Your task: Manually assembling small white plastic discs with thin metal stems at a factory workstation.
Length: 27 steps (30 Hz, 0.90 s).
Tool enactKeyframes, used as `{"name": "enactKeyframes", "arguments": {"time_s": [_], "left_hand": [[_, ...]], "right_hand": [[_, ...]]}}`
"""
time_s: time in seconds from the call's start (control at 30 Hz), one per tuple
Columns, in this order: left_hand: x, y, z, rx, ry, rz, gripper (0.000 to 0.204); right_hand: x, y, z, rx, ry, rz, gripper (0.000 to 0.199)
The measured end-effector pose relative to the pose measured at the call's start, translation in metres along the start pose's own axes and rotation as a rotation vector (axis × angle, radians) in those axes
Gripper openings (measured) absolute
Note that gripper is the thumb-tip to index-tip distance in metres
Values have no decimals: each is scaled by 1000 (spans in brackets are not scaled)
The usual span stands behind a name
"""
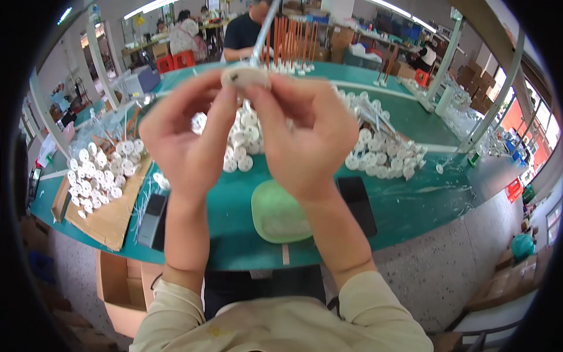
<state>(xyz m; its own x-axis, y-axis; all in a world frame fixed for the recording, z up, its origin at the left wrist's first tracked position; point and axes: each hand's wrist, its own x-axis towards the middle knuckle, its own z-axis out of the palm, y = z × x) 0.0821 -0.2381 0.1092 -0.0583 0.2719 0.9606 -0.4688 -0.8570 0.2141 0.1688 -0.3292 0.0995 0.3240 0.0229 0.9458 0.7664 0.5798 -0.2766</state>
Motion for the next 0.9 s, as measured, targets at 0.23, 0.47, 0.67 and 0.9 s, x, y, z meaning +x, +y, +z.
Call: {"name": "enactKeyframes", "arguments": {"time_s": [0.23, 0.47, 0.67, 0.9], "left_hand": [[10, 27, -6, -185, -345, -218, 30], [-19, 12, -26, -118, -329, -295, 28], [-27, 4, -43, -57, -307, -297, 25], [-27, -5, -61, -19, -241, -272, 22]], "right_hand": [[5, -12, 5, 412, -12, 439, 15], [10, 8, 13, 714, -253, -116, 9], [-3, 16, -22, -506, -1098, 65, 3], [-83, 73, -54, -480, -1336, 451, 12]]}}
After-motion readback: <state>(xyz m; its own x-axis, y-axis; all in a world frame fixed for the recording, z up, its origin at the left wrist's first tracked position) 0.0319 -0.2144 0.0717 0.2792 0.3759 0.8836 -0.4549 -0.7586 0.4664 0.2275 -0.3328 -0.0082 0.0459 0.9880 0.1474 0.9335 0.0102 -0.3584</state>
